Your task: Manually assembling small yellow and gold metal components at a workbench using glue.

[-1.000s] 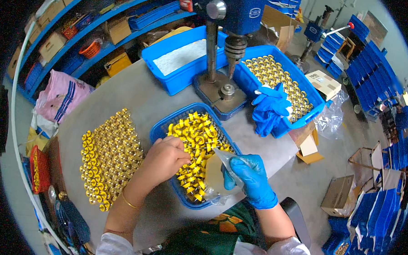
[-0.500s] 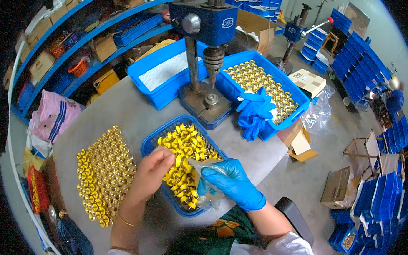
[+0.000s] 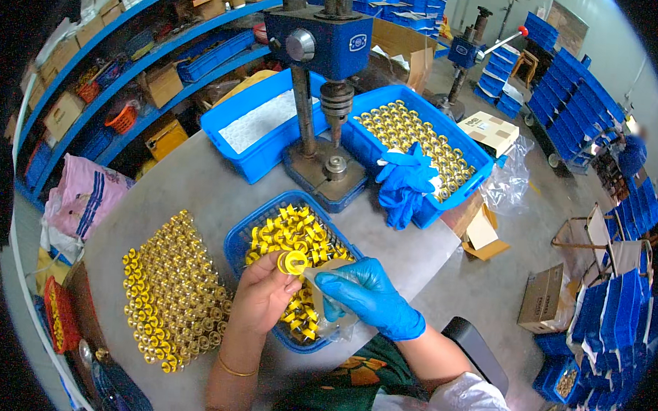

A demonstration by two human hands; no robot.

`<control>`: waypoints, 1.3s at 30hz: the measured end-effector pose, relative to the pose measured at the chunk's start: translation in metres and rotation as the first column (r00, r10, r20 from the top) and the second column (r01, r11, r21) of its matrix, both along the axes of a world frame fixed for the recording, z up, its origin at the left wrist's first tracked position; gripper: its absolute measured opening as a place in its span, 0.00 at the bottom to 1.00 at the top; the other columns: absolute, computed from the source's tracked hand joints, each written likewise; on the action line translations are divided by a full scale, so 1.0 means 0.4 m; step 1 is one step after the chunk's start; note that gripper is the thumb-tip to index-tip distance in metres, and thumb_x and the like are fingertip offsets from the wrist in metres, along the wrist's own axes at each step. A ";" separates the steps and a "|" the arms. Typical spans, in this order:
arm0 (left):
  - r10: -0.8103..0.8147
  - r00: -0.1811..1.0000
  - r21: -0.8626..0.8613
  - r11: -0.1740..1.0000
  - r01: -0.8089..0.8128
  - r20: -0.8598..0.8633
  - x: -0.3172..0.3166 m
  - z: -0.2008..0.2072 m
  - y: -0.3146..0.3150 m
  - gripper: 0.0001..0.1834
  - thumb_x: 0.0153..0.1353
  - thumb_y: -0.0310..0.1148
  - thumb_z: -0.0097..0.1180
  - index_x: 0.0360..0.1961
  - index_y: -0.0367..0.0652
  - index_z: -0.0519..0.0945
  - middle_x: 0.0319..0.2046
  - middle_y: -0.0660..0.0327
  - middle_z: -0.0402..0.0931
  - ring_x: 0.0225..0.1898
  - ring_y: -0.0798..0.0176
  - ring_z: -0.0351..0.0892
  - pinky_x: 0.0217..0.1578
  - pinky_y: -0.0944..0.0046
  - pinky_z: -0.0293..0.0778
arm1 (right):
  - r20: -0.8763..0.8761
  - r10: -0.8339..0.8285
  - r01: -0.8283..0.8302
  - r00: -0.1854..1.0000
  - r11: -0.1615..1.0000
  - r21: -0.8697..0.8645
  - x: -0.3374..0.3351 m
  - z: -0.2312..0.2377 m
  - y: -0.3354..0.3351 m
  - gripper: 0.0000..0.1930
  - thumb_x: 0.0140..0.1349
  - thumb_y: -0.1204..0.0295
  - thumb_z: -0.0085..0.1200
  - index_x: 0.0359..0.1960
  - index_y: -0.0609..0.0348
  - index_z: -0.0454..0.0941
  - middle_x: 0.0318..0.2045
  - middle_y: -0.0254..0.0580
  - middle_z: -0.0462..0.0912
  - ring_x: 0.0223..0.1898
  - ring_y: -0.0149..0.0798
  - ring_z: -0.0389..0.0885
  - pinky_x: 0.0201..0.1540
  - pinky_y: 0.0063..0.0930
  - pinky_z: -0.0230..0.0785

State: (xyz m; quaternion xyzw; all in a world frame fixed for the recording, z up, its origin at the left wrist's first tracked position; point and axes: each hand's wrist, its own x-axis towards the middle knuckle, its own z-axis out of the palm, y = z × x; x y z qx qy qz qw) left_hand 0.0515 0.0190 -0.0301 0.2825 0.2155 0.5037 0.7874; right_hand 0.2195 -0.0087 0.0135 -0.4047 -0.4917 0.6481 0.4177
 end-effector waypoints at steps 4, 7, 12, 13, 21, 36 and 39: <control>0.009 0.999 -0.003 1.000 -0.009 0.047 -0.004 -0.006 -0.003 0.07 0.55 0.25 0.44 0.35 0.37 0.71 0.27 0.67 0.68 0.27 0.74 0.61 0.28 0.74 0.59 | -0.004 -0.004 0.004 1.000 1.000 -0.012 -0.004 0.002 -0.001 0.14 0.55 0.66 0.47 0.18 0.63 0.75 0.14 0.34 0.74 0.18 0.22 0.69 0.21 0.15 0.60; -0.004 0.998 -0.020 1.000 0.005 0.058 -0.005 -0.006 -0.002 0.06 0.56 0.26 0.43 0.34 0.38 0.70 0.25 0.67 0.66 0.27 0.74 0.60 0.28 0.73 0.58 | -0.013 -0.001 0.001 1.000 1.000 -0.017 -0.006 0.003 -0.001 0.14 0.55 0.66 0.47 0.18 0.63 0.75 0.14 0.34 0.74 0.18 0.22 0.69 0.21 0.15 0.61; -0.028 0.994 -0.009 1.000 0.029 0.105 -0.010 -0.018 0.002 0.04 0.56 0.27 0.42 0.30 0.40 0.70 0.24 0.67 0.64 0.26 0.74 0.60 0.28 0.73 0.58 | -0.012 -0.004 0.004 1.000 1.000 -0.016 -0.008 0.000 -0.003 0.13 0.55 0.67 0.47 0.20 0.64 0.75 0.14 0.34 0.74 0.18 0.22 0.69 0.21 0.16 0.61; -0.028 0.994 -0.009 1.000 0.029 0.105 -0.009 -0.018 0.001 0.04 0.56 0.27 0.42 0.30 0.40 0.70 0.24 0.67 0.64 0.26 0.74 0.60 0.28 0.73 0.58 | -0.018 -0.008 0.008 1.000 1.000 -0.016 -0.008 0.001 -0.003 0.13 0.55 0.67 0.47 0.20 0.64 0.75 0.14 0.34 0.74 0.18 0.22 0.69 0.20 0.15 0.61; -0.048 0.991 -0.051 0.997 0.054 0.126 -0.012 -0.029 -0.001 0.05 0.56 0.28 0.43 0.30 0.40 0.70 0.24 0.67 0.67 0.25 0.73 0.61 0.27 0.72 0.60 | -0.039 -0.028 0.025 0.999 0.998 -0.059 -0.008 -0.005 -0.002 0.13 0.54 0.67 0.48 0.22 0.65 0.75 0.15 0.35 0.74 0.18 0.23 0.69 0.20 0.15 0.61; 0.497 0.683 0.703 0.710 0.034 -0.535 -0.025 0.052 0.023 0.11 0.42 0.27 0.60 0.30 0.40 0.75 0.26 0.67 0.62 0.27 0.74 0.60 0.27 0.77 0.57 | 0.128 -0.073 0.046 0.989 0.979 0.200 -0.036 0.003 0.024 0.17 0.47 0.74 0.56 0.40 0.63 0.72 0.33 0.31 0.75 0.34 0.21 0.68 0.37 0.16 0.63; 0.490 0.730 0.629 0.770 -0.107 -0.476 -0.009 0.064 0.007 0.12 0.39 0.20 0.57 0.29 0.38 0.73 0.29 0.66 0.62 0.28 0.74 0.59 0.30 0.76 0.57 | 0.098 -0.108 0.105 0.989 0.994 0.029 -0.030 0.008 0.017 0.16 0.47 0.73 0.56 0.40 0.63 0.73 0.32 0.31 0.76 0.33 0.21 0.69 0.36 0.17 0.64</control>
